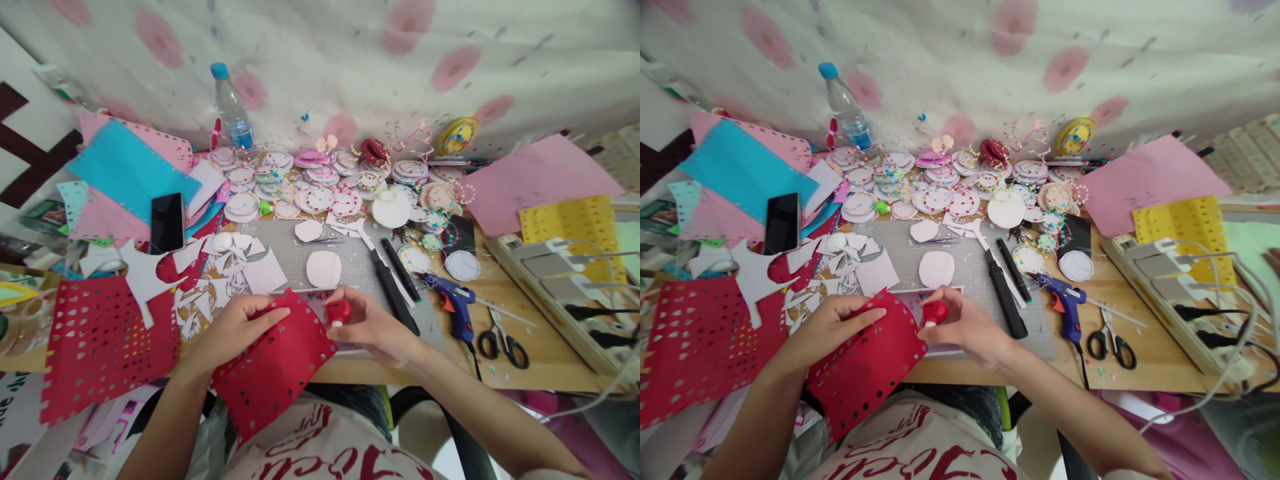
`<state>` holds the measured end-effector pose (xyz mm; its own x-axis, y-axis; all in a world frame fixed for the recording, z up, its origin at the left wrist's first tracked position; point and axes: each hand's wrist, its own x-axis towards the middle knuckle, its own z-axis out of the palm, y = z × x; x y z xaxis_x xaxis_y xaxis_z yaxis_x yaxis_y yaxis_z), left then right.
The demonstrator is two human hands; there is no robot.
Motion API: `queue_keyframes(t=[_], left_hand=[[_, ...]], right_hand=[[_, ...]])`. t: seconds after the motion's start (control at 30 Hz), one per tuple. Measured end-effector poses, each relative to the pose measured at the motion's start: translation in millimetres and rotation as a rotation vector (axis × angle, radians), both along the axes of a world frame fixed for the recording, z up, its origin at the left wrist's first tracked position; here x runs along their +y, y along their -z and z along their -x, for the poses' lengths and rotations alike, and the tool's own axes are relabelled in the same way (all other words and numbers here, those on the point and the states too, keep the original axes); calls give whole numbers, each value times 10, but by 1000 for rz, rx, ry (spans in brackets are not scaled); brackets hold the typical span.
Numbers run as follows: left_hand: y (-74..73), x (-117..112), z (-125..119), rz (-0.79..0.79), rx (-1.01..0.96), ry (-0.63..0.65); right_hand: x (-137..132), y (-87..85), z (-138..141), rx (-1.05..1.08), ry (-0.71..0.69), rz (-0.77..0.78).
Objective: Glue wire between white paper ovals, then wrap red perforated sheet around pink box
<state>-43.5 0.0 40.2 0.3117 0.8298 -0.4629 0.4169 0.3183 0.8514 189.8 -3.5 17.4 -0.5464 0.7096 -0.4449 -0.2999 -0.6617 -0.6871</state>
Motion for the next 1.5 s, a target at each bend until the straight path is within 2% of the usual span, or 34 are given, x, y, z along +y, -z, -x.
queue_keyframes(t=[0.3,0.53,0.73,0.87,1.03,1.17,1.33,1.4,1.5], left_hand=[[59,-44,78,17,30,11],[45,-54,109,-19,105,28],[58,-74,106,5,88,13],[55,-79,94,4,73,7],[56,-88,129,-42,86,21],[64,-96,169,-50,92,18],[26,-72,55,-51,92,164],[-1,-54,-22,-109,108,235],[-33,-26,-107,-170,131,305]], right_hand=[[-1,71,-35,40,29,12],[24,70,-60,-59,86,-115],[-3,83,-21,-93,-9,-129],[-17,97,2,-101,-24,-143],[14,118,-29,-145,-31,-273],[31,136,-81,-318,22,-471],[35,47,-64,-425,-94,-619],[37,5,-44,-378,-133,-599],[35,-25,-40,-269,-152,-490]])
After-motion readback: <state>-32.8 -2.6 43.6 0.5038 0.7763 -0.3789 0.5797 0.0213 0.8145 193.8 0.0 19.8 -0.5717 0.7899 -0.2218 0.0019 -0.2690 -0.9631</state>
